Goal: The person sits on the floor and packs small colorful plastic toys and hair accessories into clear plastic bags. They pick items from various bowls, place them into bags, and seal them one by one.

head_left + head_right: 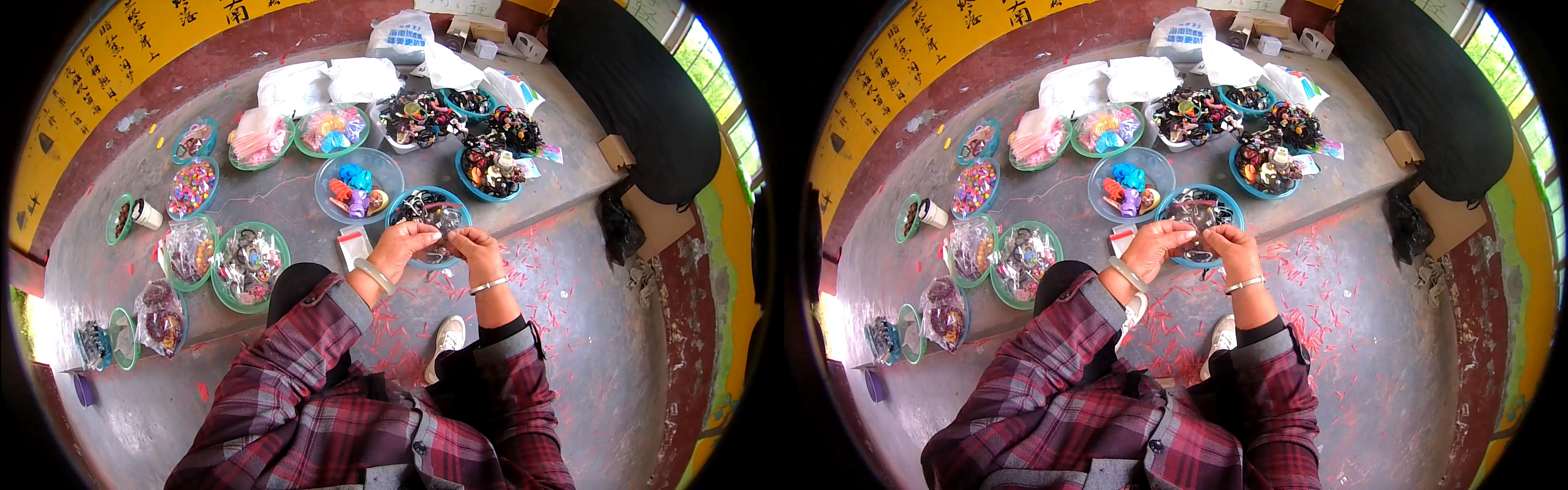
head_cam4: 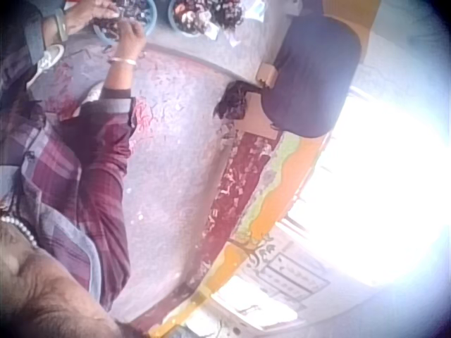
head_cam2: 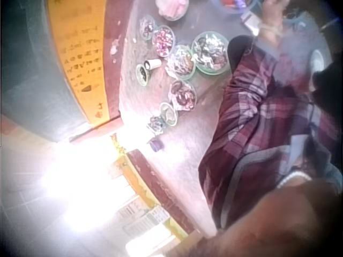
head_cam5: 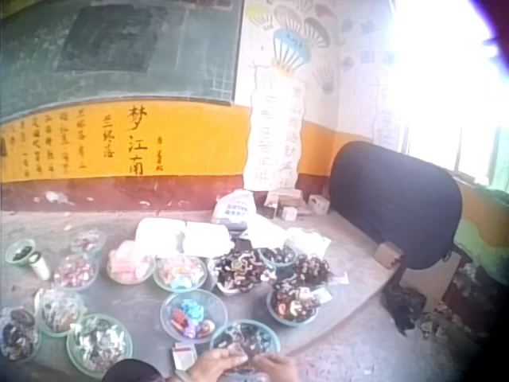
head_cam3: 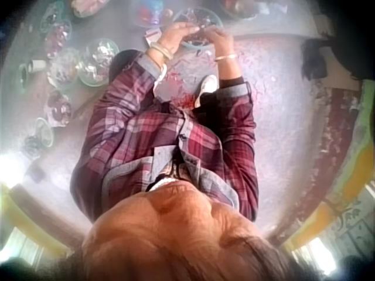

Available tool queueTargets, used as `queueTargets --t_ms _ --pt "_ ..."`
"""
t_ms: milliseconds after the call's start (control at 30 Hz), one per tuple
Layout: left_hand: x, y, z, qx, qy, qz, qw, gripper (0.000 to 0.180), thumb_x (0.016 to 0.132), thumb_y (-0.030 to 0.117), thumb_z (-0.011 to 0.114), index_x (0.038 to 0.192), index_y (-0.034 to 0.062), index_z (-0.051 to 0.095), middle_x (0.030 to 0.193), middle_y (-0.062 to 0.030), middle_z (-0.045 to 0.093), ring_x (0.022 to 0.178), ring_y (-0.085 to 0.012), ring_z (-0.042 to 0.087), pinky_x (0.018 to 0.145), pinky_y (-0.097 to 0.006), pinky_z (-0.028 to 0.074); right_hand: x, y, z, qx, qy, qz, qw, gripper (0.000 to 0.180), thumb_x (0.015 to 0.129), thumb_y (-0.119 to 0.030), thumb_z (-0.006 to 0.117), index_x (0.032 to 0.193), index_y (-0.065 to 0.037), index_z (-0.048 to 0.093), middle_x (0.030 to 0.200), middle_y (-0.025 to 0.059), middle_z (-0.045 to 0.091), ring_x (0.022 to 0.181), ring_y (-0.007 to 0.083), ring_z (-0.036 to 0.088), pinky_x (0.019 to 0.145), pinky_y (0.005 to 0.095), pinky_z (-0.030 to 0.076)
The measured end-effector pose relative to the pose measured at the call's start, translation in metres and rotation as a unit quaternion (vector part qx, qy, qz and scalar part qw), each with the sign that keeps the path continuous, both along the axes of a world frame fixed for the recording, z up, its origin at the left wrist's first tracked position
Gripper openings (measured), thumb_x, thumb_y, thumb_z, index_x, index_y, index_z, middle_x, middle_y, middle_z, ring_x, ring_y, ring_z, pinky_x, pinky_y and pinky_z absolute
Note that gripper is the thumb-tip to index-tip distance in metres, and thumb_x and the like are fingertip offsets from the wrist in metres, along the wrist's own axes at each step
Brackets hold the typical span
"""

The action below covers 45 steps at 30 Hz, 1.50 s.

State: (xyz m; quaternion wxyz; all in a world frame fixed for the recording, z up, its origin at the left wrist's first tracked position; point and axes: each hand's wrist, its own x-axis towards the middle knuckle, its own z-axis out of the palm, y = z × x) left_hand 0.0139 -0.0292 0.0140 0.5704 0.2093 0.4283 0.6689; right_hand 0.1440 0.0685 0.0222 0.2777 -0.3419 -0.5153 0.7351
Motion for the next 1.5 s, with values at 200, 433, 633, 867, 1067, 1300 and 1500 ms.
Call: queueTargets --t_ms 200,433,633,867,1067,1300,1500 --pt "0.000 0.002 -0.007 -0.001 0.040 -0.020 0.999 0.021 0.083 0.014 0.053 0.095 -0.0026 0.059 0.089 -0.0076 0.063 0.079 -0.0121 0.059 0.071 -0.024 0.045 0.002 0.005 -0.006 -0.034 0.021 -0.005 0.999 0.010 0.078 -0.010 0.061 0.077 -0.001 0.061 0.062 0.0004 0.055 0.054 0.0075 0.047 0.051 0.0196 0.035" --pt "0.000 0.004 -0.012 -0.003 0.063 -0.004 0.998 0.021 0.081 0.013 0.056 0.093 -0.0049 0.060 0.086 -0.0091 0.063 0.077 -0.0136 0.060 0.072 -0.025 0.046 0.001 0.003 -0.007 -0.044 0.012 -0.003 0.999 0.009 0.078 -0.011 0.061 0.078 -0.002 0.061 0.063 -0.0002 0.055 0.055 0.0072 0.047 0.052 0.0198 0.035" --pt "0.001 0.003 -0.010 -0.005 0.118 0.036 0.992 0.016 0.079 0.012 0.057 0.082 -0.0029 0.062 0.078 -0.0056 0.063 0.069 -0.0097 0.058 0.064 -0.022 0.045 0.000 -0.002 0.001 -0.046 0.001 -0.004 0.999 0.009 0.078 -0.011 0.062 0.080 -0.002 0.061 0.067 0.0006 0.057 0.060 0.0077 0.051 0.055 0.0194 0.039" --pt "0.004 0.005 -0.008 -0.044 0.431 0.164 0.886 0.011 0.074 0.011 0.059 0.073 0.0006 0.059 0.070 -0.0089 0.061 0.064 -0.0167 0.057 0.059 -0.028 0.044 -0.006 -0.007 -0.003 0.126 -0.035 -0.053 0.990 0.019 0.079 -0.018 0.062 0.081 0.001 0.059 0.070 0.0022 0.058 0.064 0.0070 0.052 0.057 0.0195 0.042" --pt "0.012 -0.001 0.003 0.065 0.754 0.195 0.624 0.012 0.073 0.013 0.055 0.066 0.0058 0.049 0.065 -0.0088 0.053 0.067 -0.0259 0.052 0.058 -0.036 0.043 -0.013 -0.023 -0.002 0.099 -0.048 -0.009 0.994 0.029 0.079 -0.025 0.063 0.082 0.004 0.060 0.070 0.0033 0.059 0.061 0.0079 0.053 0.057 0.0200 0.044" --pt "0.022 -0.003 0.009 0.090 0.782 0.140 0.601 0.017 0.070 0.017 0.060 0.074 0.0031 0.051 0.073 -0.0099 0.055 0.071 -0.0260 0.053 0.062 -0.035 0.044 -0.008 -0.011 -0.018 0.141 -0.073 -0.021 0.987 0.023 0.081 -0.017 0.057 0.083 0.005 0.061 0.071 0.0039 0.060 0.063 0.0088 0.054 0.057 0.0198 0.044" --pt "0.017 0.001 0.008 0.143 0.713 0.166 0.665 0.025 0.072 0.017 0.062 0.089 0.0009 0.054 0.086 -0.0127 0.057 0.078 -0.0284 0.053 0.069 -0.033 0.045 0.000 0.003 -0.004 0.067 -0.027 -0.021 0.997 0.018 0.083 -0.011 0.051 0.085 0.003 0.060 0.072 0.0042 0.061 0.061 0.0093 0.055 0.055 0.0212 0.044"
